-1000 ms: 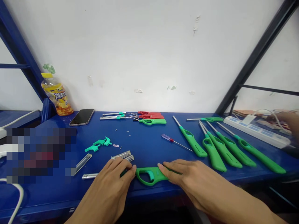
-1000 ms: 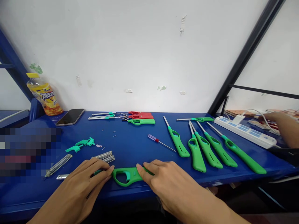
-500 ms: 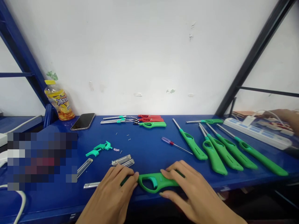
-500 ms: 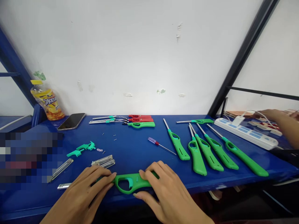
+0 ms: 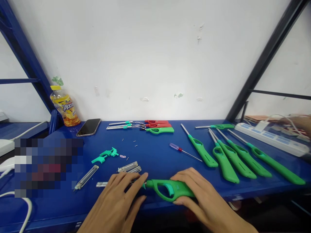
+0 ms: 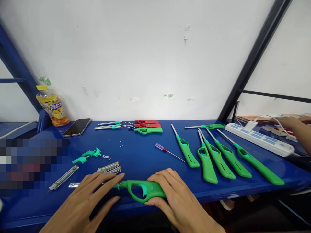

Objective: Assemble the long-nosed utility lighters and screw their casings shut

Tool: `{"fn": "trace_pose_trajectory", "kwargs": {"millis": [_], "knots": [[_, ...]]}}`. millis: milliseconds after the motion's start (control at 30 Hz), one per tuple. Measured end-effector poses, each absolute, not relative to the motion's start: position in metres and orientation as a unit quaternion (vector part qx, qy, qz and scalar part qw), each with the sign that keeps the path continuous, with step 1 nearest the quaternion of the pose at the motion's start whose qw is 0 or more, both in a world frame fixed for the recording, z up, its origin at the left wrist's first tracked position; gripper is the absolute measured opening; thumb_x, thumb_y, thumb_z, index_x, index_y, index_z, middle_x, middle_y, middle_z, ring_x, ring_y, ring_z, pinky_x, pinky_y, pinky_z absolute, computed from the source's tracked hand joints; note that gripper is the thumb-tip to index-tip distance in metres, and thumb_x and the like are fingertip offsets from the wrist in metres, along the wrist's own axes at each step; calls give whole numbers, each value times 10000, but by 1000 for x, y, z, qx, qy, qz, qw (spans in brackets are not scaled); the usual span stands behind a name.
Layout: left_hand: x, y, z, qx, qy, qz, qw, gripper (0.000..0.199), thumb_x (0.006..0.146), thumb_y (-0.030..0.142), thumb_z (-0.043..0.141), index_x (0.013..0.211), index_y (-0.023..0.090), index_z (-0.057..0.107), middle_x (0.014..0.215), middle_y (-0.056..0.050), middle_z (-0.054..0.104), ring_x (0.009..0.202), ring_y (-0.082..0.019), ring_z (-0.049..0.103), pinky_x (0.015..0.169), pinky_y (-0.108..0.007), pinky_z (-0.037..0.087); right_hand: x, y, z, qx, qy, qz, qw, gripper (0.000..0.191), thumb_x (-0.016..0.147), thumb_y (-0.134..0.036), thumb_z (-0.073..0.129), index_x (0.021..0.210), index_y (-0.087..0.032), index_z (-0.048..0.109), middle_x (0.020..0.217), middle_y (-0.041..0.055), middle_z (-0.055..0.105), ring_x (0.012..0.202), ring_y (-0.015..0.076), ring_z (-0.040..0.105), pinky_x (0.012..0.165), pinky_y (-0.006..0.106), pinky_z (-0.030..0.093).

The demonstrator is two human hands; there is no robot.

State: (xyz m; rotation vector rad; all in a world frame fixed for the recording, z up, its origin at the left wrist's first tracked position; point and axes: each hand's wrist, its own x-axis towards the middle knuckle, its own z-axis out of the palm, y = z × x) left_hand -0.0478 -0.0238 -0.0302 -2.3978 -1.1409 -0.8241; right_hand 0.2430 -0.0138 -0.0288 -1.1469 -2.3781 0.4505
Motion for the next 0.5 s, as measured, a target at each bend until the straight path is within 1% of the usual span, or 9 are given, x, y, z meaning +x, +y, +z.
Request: {"fn": "trace_pose_trajectory", "kwargs": {"millis": [67, 167, 300, 400, 500], "knots": [[-52, -23, -27, -841, -400, -295, 213, 342, 1139, 306, 407, 1335, 212, 672, 1123, -63, 794, 969, -263, 748, 844, -401, 573, 244, -13, -30, -406, -867, 146, 251, 249, 1096, -444, 570, 1308, -313, 589, 1183, 13, 731, 1074, 212, 694, 1028, 370, 549], [-54, -23, -23, -842, -381, -305, 228, 325, 1130, 230, 409, 1223, 200, 719, 1016, -51, 797, 887, -237, 740, 808, -364, 561, 245, -14, -32, -385, -875, 87, 281, 278, 1089, -470, 575, 1321, -318, 593, 1140, 4, 766, 1012, 211, 736, 980, 351, 576], [-53, -24, -25, -859, -360, -293, 216, 388, 1105, 129, 370, 1279, 209, 707, 1069, -48, 798, 962, -202, 752, 911, -314, 574, 245, -18, -32, -353, -885, 21, 302, 381, 1066, -534, 588, 1380, -318, 591, 1128, 21, 790, 975, 218, 774, 851, 312, 620], [-53, -25, -27, -868, -350, -289, 201, 398, 1076, 89, 392, 1300, 204, 700, 1081, -46, 797, 976, -188, 757, 959, -295, 576, 243, -20, -30, -343, -891, 28, 295, 407, 1069, -522, 587, 1422, -320, 583, 1127, 33, 785, 975, 203, 780, 839, 281, 628], [-51, -24, -26, -870, -337, -301, 197, 416, 1044, 34, 398, 1276, 192, 705, 1062, -40, 802, 965, -182, 760, 960, -296, 572, 241, -22, -27, -346, -891, 49, 291, 391, 1074, -503, 586, 1422, -324, 597, 1140, 44, 774, 1005, 199, 777, 862, 264, 628]]}}
